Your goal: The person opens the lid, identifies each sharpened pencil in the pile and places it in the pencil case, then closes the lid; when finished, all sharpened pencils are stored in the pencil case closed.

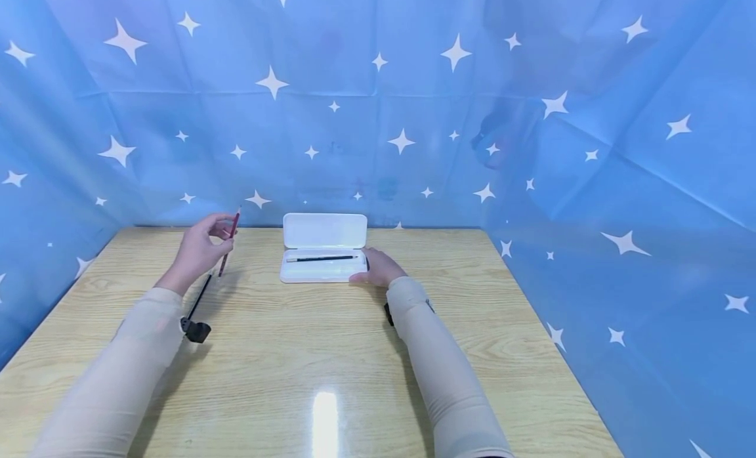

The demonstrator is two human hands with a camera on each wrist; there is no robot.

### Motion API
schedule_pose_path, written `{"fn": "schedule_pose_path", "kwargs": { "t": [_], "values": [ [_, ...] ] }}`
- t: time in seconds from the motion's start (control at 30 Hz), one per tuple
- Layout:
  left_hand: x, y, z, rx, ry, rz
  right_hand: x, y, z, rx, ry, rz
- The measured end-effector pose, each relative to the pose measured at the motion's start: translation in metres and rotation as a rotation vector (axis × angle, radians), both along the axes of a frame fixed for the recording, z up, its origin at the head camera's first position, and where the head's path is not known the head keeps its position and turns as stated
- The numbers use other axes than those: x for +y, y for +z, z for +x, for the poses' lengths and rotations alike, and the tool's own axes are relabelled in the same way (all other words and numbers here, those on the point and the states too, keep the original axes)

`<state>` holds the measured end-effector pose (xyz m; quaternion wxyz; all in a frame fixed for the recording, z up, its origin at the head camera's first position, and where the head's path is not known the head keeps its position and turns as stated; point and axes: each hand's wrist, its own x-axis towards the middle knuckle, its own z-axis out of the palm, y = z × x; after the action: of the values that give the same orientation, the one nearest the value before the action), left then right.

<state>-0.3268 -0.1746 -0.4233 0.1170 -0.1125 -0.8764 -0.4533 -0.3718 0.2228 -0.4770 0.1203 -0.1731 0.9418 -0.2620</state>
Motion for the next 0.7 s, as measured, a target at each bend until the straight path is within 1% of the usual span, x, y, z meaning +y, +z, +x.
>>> {"fn": "schedule_pose_path", "kwargs": {
  "t": [0.13, 0.33, 0.5, 0.7],
  "values": [
    [0.005, -0.001, -0.003, 0.026, -0.011, 0.010, 0.000, 0.000, 0.000, 0.002, -0.013, 0.021],
    [0.010, -0.003, -0.008, 0.079, -0.020, 0.023, 0.000, 0.000, 0.000, -0.002, -0.013, 0.013],
    [0.019, -0.002, -0.010, 0.090, -0.011, 0.056, -0.001, 0.002, 0.002, 0.004, -0.006, -0.003],
    [0.030, -0.002, -0.017, 0.107, -0.018, 0.095, -0.001, 0.003, 0.002, 0.001, -0.009, 0.008]
  ]
}}
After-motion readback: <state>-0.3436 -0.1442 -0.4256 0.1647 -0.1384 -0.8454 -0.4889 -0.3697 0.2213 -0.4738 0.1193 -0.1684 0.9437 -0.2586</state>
